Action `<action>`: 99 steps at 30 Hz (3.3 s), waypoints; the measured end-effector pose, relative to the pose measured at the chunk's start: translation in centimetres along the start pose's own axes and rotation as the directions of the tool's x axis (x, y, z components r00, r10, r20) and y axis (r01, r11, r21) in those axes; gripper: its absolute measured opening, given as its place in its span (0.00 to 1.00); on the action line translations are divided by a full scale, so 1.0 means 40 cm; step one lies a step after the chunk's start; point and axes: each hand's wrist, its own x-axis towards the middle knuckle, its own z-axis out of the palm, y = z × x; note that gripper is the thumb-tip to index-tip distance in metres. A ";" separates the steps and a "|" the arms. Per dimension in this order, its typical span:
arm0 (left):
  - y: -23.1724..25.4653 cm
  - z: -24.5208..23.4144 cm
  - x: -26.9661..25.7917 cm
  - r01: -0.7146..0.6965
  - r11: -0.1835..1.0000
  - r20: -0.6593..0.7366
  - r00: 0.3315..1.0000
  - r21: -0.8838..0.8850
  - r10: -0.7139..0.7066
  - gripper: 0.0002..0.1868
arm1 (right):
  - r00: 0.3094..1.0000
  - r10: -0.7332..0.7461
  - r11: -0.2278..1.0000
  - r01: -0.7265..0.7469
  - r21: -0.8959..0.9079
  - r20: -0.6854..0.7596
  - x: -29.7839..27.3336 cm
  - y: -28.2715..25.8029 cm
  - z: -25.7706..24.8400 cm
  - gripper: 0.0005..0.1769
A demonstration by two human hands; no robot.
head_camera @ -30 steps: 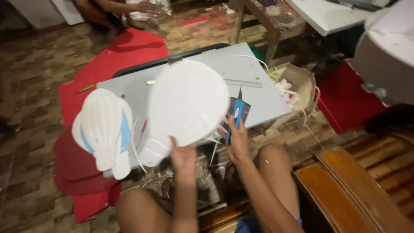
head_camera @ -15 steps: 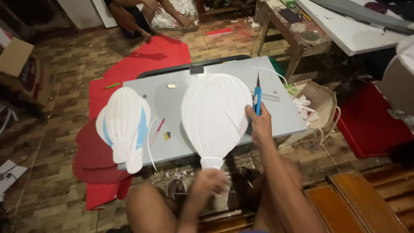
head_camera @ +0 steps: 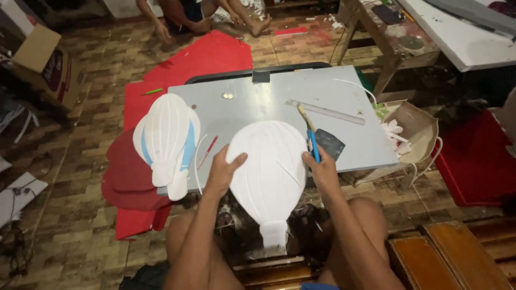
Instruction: The person is using a utility knife to carefully cut out hot air balloon shapes from white foam board on a work surface.
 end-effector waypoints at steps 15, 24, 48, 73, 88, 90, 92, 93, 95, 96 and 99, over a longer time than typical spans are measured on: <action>-0.174 -0.024 0.032 0.073 0.993 -0.015 0.997 -0.096 -0.074 0.21 | 0.713 -0.476 0.157 0.645 -0.748 0.515 -0.080 -0.080 0.157 0.22; -0.188 -0.032 0.041 0.054 0.989 -0.017 0.998 -0.139 -0.057 0.20 | 0.552 -0.538 -0.082 0.718 -0.691 0.637 -0.016 -0.076 0.209 0.20; -0.197 -0.036 0.042 0.044 0.994 -0.004 0.999 -0.104 -0.045 0.18 | 0.553 -0.516 -0.139 0.700 -0.701 0.655 -0.025 -0.134 0.197 0.16; -0.191 -0.034 0.036 0.066 0.995 0.000 0.998 -0.078 -0.066 0.19 | 0.581 -0.560 -0.141 0.636 -0.758 0.591 -0.004 -0.118 0.154 0.17; -0.151 -0.018 0.019 0.068 0.996 -0.001 0.998 -0.059 -0.068 0.19 | 0.656 -0.512 -0.029 0.632 -0.774 0.554 0.000 -0.149 0.141 0.17; -0.143 -0.017 0.019 0.071 0.996 0.003 0.997 -0.063 -0.071 0.18 | 0.662 -0.496 -0.028 0.634 -0.772 0.562 0.009 -0.146 0.155 0.17; -0.157 -0.018 0.027 0.077 0.995 0.011 0.997 -0.069 -0.077 0.18 | 0.658 -0.493 -0.042 0.635 -0.772 0.568 0.024 -0.146 0.173 0.16; -0.165 -0.020 0.029 0.089 0.993 0.016 0.996 -0.078 -0.088 0.18 | 0.655 -0.486 -0.056 0.637 -0.769 0.578 0.030 -0.146 0.184 0.16; -0.181 -0.026 0.036 0.093 0.993 0.020 0.996 -0.069 -0.092 0.19 | 0.656 -0.475 -0.070 0.636 -0.768 0.586 0.043 -0.141 0.174 0.15; -0.190 -0.027 0.040 0.100 0.993 0.025 0.995 -0.062 -0.099 0.20 | 0.659 -0.462 -0.085 0.634 -0.768 0.594 0.050 -0.139 0.168 0.14; -0.168 -0.028 0.030 0.106 0.992 0.017 0.994 -0.072 -0.105 0.21 | 0.808 -0.340 0.059 0.529 -0.847 0.481 0.025 -0.201 0.093 0.18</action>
